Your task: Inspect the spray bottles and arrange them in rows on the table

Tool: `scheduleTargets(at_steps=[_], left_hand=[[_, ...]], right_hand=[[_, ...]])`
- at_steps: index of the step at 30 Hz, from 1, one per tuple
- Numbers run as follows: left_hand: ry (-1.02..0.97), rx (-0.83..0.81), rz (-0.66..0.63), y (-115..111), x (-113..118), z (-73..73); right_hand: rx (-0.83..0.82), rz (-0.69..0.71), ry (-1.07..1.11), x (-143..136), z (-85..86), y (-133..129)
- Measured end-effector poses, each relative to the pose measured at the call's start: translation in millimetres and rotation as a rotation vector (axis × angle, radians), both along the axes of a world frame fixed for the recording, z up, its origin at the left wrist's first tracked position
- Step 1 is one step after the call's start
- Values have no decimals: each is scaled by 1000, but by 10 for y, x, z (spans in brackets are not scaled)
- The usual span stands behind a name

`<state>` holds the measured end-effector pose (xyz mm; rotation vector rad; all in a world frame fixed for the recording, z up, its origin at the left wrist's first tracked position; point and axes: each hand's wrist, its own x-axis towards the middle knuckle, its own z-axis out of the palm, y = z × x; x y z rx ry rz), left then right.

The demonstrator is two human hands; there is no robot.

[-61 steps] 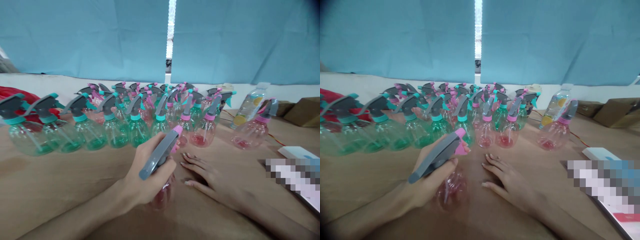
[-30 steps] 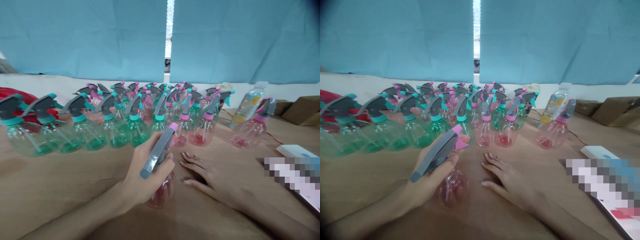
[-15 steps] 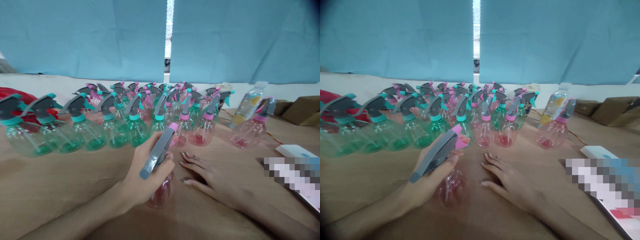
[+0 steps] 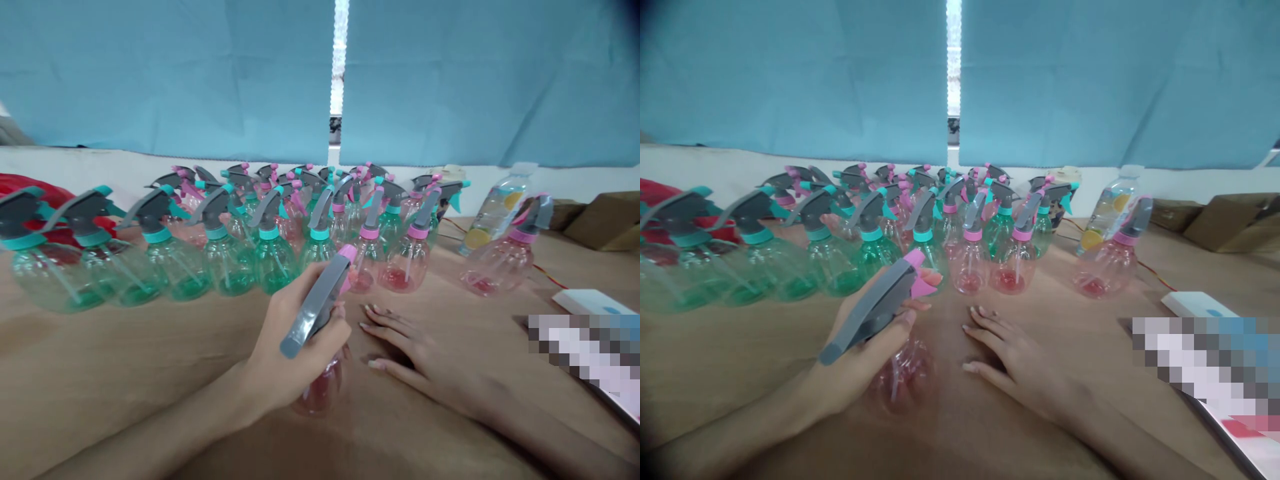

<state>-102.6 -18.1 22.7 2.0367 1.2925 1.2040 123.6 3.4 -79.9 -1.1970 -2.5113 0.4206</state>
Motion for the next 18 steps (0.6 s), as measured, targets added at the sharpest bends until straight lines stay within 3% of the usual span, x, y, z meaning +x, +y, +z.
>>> scheduleTargets(at_steps=[18], left_hand=[[-19,-52,-3,-4,15,32]], right_hand=[[14,4,-12,-3,6,-2]])
